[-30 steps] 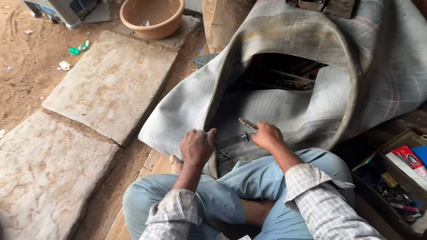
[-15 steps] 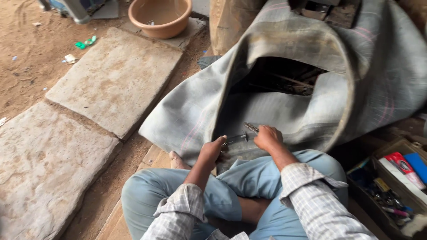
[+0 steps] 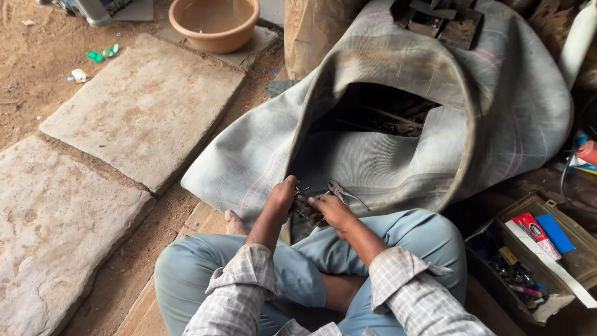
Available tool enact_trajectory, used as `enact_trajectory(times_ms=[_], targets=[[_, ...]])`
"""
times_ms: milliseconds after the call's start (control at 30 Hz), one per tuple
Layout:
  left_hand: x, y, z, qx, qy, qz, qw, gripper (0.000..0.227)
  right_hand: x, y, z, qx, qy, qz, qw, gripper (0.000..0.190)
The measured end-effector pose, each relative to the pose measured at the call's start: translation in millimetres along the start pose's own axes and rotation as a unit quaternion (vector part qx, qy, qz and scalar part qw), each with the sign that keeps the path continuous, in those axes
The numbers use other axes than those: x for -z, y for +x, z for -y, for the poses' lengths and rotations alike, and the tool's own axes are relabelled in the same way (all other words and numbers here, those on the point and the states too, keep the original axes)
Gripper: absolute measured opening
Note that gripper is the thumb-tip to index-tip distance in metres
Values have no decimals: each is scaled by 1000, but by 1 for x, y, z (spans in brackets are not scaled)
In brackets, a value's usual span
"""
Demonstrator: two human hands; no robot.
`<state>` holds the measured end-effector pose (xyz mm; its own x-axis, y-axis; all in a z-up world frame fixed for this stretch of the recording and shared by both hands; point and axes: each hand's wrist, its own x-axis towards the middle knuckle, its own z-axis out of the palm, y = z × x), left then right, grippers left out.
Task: The person sits cross-legged on the ground with a rubber inner tube across their lap. They use pliers to grip and pull the valve stem and small metal fittings out of the tube's valve opening, working the components loose by hand and setting the extracted parts on the tube.
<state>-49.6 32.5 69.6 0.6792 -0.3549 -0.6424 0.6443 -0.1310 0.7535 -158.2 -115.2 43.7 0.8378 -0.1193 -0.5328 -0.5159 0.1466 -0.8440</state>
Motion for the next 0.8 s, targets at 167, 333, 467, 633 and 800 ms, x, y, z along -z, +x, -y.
enact_trajectory(times_ms=[167,333,467,633,800], targets=[[2,12,12,-49,-18,-12,999,39,-19,-17,25,12,92,11,996,22],[-2,-9,4,-16,-46,-1,999,37,-16,-7,14,29,126,-13,991,18],[3,-4,20,-17,-104,18,994,36,-18,0,14,43,106,-67,991,14],[6,-12,25,6,-200,62,978,31,-26,9,14,99,7,-120,988,12],[4,-12,47,25,-165,47,985,37,-24,32,25,192,-108,-133,966,14]])
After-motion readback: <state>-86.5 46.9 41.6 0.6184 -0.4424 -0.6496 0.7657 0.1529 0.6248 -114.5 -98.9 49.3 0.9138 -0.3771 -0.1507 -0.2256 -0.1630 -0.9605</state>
